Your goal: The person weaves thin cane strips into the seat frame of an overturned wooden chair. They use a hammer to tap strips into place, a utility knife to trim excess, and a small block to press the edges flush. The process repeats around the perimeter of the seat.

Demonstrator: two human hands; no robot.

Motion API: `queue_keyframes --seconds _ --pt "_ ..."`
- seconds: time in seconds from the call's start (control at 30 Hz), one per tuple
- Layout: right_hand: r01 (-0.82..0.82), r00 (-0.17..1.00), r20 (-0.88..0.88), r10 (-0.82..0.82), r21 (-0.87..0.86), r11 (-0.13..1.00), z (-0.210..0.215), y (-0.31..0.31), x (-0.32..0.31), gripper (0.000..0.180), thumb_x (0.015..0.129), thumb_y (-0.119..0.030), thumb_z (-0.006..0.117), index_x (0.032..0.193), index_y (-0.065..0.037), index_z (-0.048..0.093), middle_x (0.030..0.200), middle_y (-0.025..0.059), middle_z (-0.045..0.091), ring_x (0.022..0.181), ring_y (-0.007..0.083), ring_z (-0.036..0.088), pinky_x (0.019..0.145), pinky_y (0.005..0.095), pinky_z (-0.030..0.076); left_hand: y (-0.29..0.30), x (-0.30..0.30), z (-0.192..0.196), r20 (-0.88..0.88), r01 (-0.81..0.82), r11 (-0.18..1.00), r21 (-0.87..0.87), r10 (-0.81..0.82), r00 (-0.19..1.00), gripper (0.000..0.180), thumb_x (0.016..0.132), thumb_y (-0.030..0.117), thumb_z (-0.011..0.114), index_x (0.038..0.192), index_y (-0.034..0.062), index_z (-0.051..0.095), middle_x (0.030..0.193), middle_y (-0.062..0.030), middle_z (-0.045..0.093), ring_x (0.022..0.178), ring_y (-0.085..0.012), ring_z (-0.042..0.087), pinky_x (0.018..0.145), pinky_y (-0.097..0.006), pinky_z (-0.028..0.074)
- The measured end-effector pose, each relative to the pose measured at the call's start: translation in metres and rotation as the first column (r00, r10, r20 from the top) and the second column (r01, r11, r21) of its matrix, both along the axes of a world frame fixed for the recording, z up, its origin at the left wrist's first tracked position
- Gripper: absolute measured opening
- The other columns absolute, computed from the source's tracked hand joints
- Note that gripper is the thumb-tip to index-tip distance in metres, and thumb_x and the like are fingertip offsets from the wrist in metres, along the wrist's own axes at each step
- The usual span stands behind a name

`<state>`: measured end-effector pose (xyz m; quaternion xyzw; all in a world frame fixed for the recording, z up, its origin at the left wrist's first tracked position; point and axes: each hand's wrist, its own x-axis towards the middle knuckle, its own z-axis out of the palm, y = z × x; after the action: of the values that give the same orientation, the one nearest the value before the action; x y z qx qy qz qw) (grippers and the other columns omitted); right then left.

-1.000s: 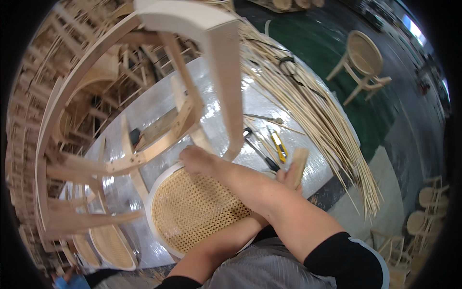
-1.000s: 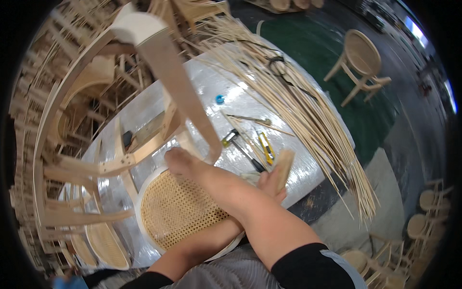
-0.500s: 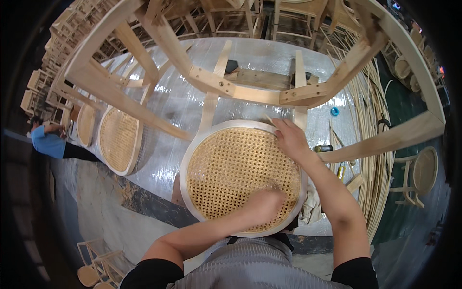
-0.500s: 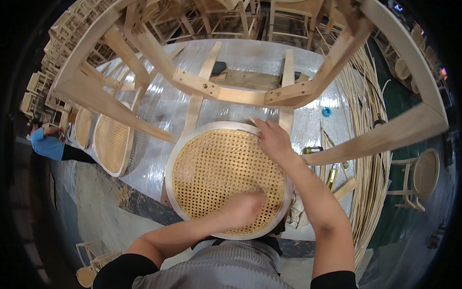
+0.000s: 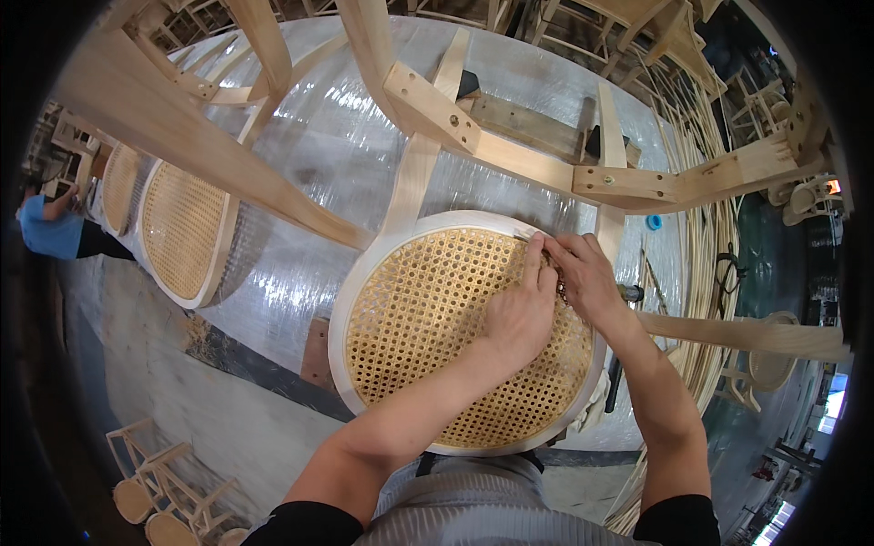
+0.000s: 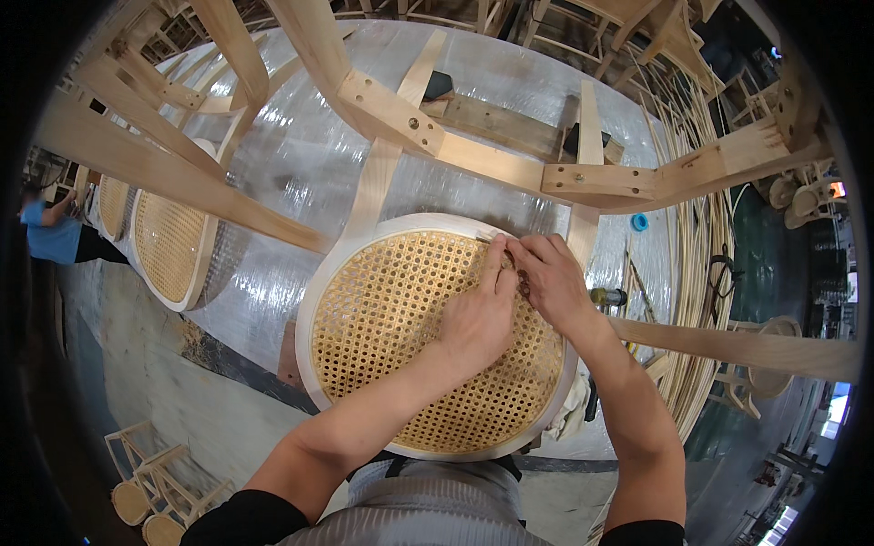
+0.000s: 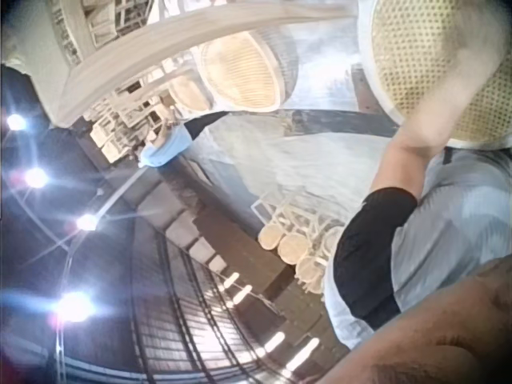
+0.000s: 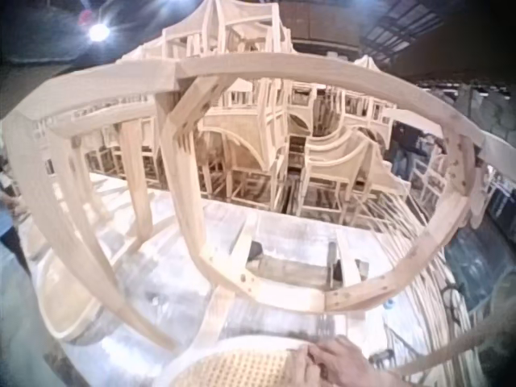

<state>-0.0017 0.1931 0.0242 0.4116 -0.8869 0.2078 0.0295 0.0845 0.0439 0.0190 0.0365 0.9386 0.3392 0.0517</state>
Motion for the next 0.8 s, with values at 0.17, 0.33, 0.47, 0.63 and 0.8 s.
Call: queue_keyframes --seconds 0.17,0.33,0.47,0.63,0.8 --pt "-0.015 1.0 0.004 0.015 0.009 1.0 -0.0014 -0.0015 -0.0012 0.065 0.066 0.011 0.067 0.129 -0.003 0.064 0.113 0.011 0.062 0.101 0.0328 0.057 0.09 0.0399 0.05 -0.0012 -0.0007 -0.007 0.003 -0.021 1.0 0.007 0.021 1.0 0.032 0.083 0.005 0.061 0.111 -0.0032 0.047 0.162 -0.0332 0.025 0.072 -0.0373 0.072 0.063 -0.05 0.057" --pt "-0.007 1.0 0.003 0.007 0.01 1.0 -0.0044 -0.0033 -0.0015 0.061 0.067 0.011 0.066 0.127 -0.003 0.066 0.112 0.0111 0.063 0.1 0.0326 0.057 0.089 0.0401 0.051 -0.0024 -0.0029 -0.0007 0.039 -0.028 0.999 0.022 0.028 0.999 0.032 0.084 0.005 0.059 0.111 -0.0052 0.047 0.161 -0.0349 0.026 0.07 -0.0368 0.072 0.062 -0.05 0.056" --pt "-0.001 1.0 0.015 0.001 0.006 1.0 -0.0036 -0.0047 -0.0026 0.057 0.07 0.01 0.065 0.125 -0.002 0.067 0.11 0.0111 0.063 0.098 0.0325 0.058 0.088 0.0404 0.051 -0.0041 -0.0057 0.0018 0.08 -0.031 0.998 0.047 0.027 0.996 0.031 0.084 0.005 0.058 0.11 -0.0064 0.046 0.16 -0.0367 0.026 0.069 -0.0371 0.071 0.061 -0.05 0.056" --pt "-0.017 1.0 0.026 0.017 0.003 1.0 -0.0033 -0.0055 -0.0044 0.056 0.071 0.009 0.063 0.126 -0.001 0.067 0.109 0.0114 0.064 0.097 0.0325 0.058 0.087 0.04 0.051 -0.0062 -0.0051 0.0009 0.092 -0.03 0.998 0.063 0.024 0.995 0.03 0.085 0.005 0.058 0.11 -0.0074 0.046 0.158 -0.0386 0.027 0.067 -0.0387 0.07 0.059 -0.052 0.054" --pt "-0.015 0.997 0.07 0.017 -0.032 0.999 -0.0042 -0.0071 -0.0042 0.054 0.072 0.009 0.062 0.126 0.0 0.067 0.107 0.0122 0.064 0.095 0.0329 0.059 0.084 0.0403 0.052 -0.0098 -0.0036 0.0005 0.098 -0.026 0.994 0.103 0.016 0.995 0.034 0.083 0.004 0.06 0.111 -0.0077 0.045 0.159 -0.0382 0.024 0.066 -0.0399 0.07 0.057 -0.052 0.055"
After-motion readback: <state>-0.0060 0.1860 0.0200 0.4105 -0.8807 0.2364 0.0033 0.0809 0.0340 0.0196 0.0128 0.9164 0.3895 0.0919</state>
